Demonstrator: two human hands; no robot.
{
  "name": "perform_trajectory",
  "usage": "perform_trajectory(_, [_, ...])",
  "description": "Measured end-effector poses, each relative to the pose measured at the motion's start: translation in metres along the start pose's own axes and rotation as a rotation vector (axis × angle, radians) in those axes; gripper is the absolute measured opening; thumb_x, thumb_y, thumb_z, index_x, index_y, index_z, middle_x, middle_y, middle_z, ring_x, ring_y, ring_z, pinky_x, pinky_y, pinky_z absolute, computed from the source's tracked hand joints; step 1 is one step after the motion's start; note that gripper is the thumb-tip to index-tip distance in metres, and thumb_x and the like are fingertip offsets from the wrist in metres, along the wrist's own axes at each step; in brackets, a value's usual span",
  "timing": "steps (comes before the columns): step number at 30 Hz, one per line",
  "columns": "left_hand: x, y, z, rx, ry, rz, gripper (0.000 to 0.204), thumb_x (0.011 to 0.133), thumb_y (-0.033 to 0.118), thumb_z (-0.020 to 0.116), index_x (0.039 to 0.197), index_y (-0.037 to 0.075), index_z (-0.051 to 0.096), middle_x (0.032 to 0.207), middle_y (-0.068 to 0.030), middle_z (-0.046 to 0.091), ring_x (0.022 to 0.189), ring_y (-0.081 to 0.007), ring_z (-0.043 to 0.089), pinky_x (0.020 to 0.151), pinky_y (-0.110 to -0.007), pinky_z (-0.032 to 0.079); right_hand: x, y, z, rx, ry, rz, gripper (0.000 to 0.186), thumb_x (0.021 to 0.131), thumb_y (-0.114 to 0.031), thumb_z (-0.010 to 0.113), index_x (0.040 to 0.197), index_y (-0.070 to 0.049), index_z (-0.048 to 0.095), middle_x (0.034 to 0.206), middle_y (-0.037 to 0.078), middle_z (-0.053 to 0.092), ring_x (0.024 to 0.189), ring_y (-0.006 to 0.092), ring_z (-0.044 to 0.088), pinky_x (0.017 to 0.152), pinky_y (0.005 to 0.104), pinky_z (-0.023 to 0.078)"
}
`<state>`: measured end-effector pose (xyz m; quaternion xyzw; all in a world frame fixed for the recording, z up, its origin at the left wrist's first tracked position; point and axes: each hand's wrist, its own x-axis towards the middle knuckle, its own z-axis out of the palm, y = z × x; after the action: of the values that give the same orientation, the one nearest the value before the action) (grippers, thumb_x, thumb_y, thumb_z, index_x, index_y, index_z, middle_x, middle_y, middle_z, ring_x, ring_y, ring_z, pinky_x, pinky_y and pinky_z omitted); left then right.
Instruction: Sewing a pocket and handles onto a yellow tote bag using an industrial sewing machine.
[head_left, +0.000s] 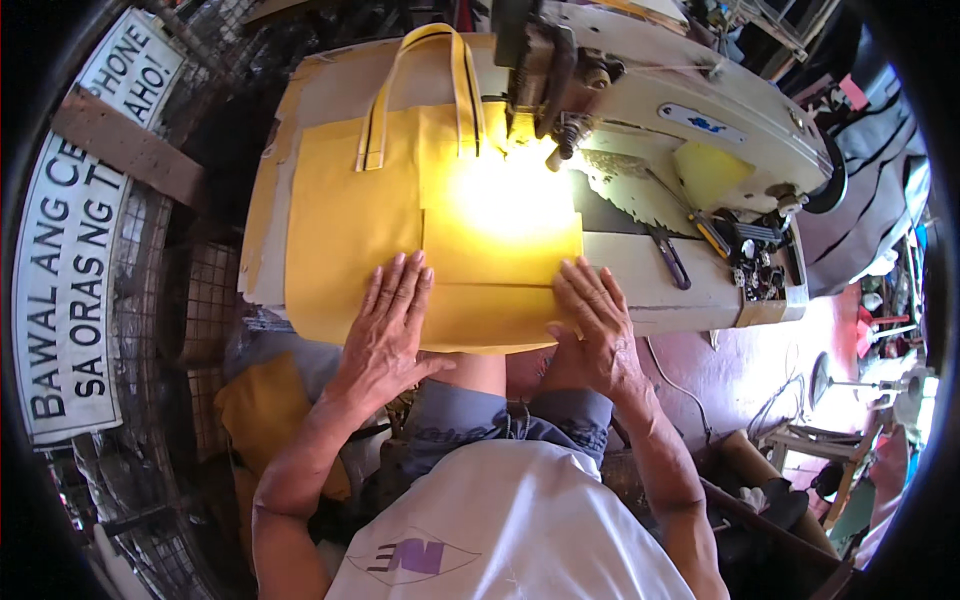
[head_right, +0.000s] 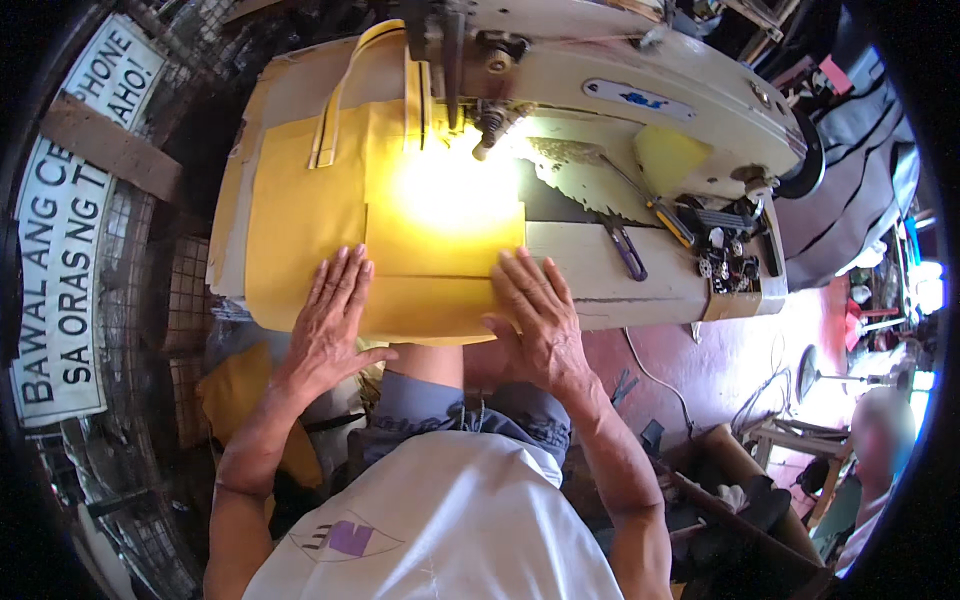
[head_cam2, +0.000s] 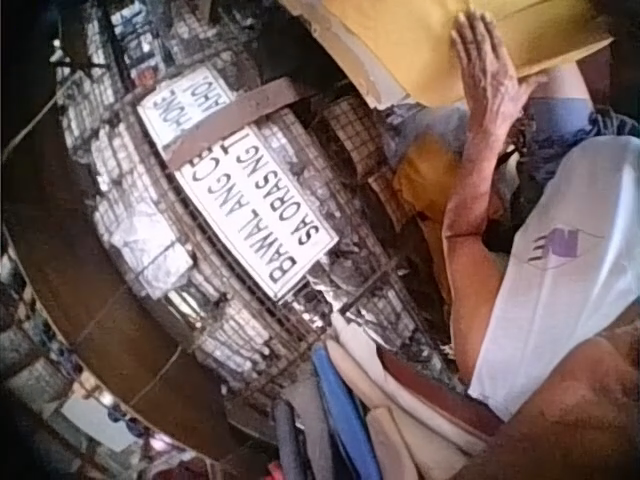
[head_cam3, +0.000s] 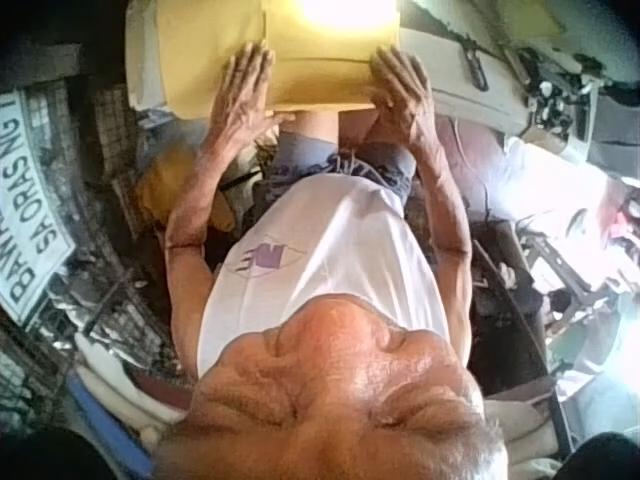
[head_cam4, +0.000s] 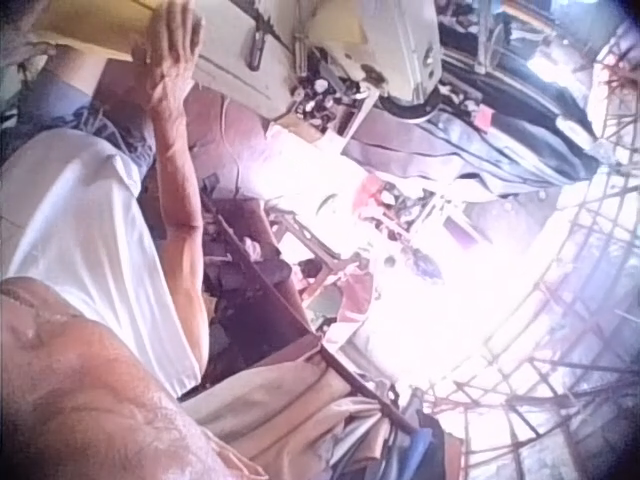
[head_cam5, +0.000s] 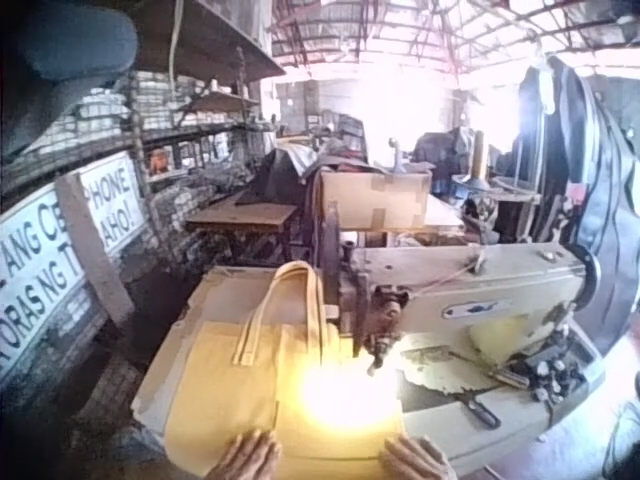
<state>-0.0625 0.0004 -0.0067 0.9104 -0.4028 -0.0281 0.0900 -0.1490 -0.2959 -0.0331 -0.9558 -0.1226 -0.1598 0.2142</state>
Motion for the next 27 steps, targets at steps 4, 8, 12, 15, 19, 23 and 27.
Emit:
perform_trajectory(4, [-0.003, 0.005, 0.001, 0.045, 0.022, -0.037, 0.115, 0.078, 0.059, 0.074, 0.156, -0.005, 0.019, 0.163, -0.0238, 0.018, 0.152, -0.0397, 0.015, 0.125, -0.051, 0.015, 0.012, -0.006, 0.026, 0.045, 0.385, 0.41, 0.046, 0.088, -0.02, 0.072, 0.126, 0.0, 0.058, 0.135, 0.02, 0.056, 0.129, 0.0417, 0.049, 0.11, 0.0522, 0.037])
perform_trajectory(8, [0.001, 0.004, 0.007, -0.056, 0.11, -0.041, 0.104, 0.081, 0.056, 0.073, 0.152, -0.006, 0.03, 0.162, -0.0245, 0.022, 0.151, -0.0426, 0.017, 0.123, -0.055, 0.017, 0.027, -0.014, 0.026, 0.08, 0.391, 0.425, 0.023, 0.085, -0.009, 0.074, 0.099, -0.002, 0.058, 0.12, 0.017, 0.06, 0.127, 0.0377, 0.051, 0.103, 0.0488, 0.041])
perform_trajectory(12, [0.019, 0.032, -0.004, -0.167, 0.362, -0.007, 0.097, 0.081, 0.046, 0.076, 0.156, 0.007, 0.027, 0.162, -0.0254, 0.021, 0.148, -0.0504, 0.019, 0.119, -0.063, 0.02, 0.028, -0.033, 0.009, 0.039, 0.448, 0.225, 0.026, 0.078, -0.003, 0.077, 0.097, -0.006, 0.059, 0.112, 0.015, 0.064, 0.121, 0.0374, 0.057, 0.106, 0.0518, 0.042])
perform_trajectory(15, [0.029, 0.065, -0.038, -0.009, 0.565, 0.263, 0.056, 0.086, 0.026, 0.069, 0.139, 0.014, 0.055, 0.148, -0.0191, 0.045, 0.144, -0.0424, 0.035, 0.118, -0.059, 0.026, 0.033, -0.077, -0.035, 0.01, 0.409, -0.002, 0.027, 0.077, -0.004, 0.078, 0.096, -0.007, 0.06, 0.1, 0.012, 0.067, 0.111, 0.0352, 0.063, 0.109, 0.0559, 0.04])
perform_trajectory(19, [0.038, 0.086, -0.076, -0.051, 0.53, 0.355, 0.037, 0.086, 0.018, 0.066, 0.123, 0.015, 0.066, 0.126, -0.0126, 0.058, 0.135, -0.0375, 0.046, 0.115, -0.058, 0.03, 0.022, -0.09, -0.075, 0.046, 0.346, -0.103, 0.028, 0.074, -0.005, 0.08, 0.094, -0.007, 0.061, 0.091, 0.01, 0.068, 0.101, 0.0317, 0.067, 0.111, 0.0595, 0.039])
perform_trajectory(23, [0.058, 0.078, -0.092, -0.191, 0.53, 0.522, 0.024, 0.082, 0.019, 0.069, 0.105, 0.011, 0.071, 0.12, -0.0105, 0.059, 0.132, -0.0361, 0.049, 0.115, -0.058, 0.031, 0.002, -0.067, -0.096, -0.134, 0.306, 0.012, 0.032, 0.067, -0.001, 0.076, 0.097, -0.005, 0.066, 0.086, 0.009, 0.064, 0.088, 0.0293, 0.066, 0.109, 0.0583, 0.041])
perform_trajectory(27, [0.091, 0.058, -0.087, -0.619, 0.547, 0.505, 0.027, 0.077, 0.019, 0.073, 0.104, 0.019, 0.075, 0.129, -0.0102, 0.059, 0.133, -0.0335, 0.046, 0.114, -0.054, 0.034, -0.02, -0.104, -0.114, -0.184, 0.471, 0.041, 0.028, 0.068, -0.002, 0.076, 0.095, -0.008, 0.068, 0.089, 0.007, 0.064, 0.089, 0.0278, 0.065, 0.101, 0.0568, 0.046])
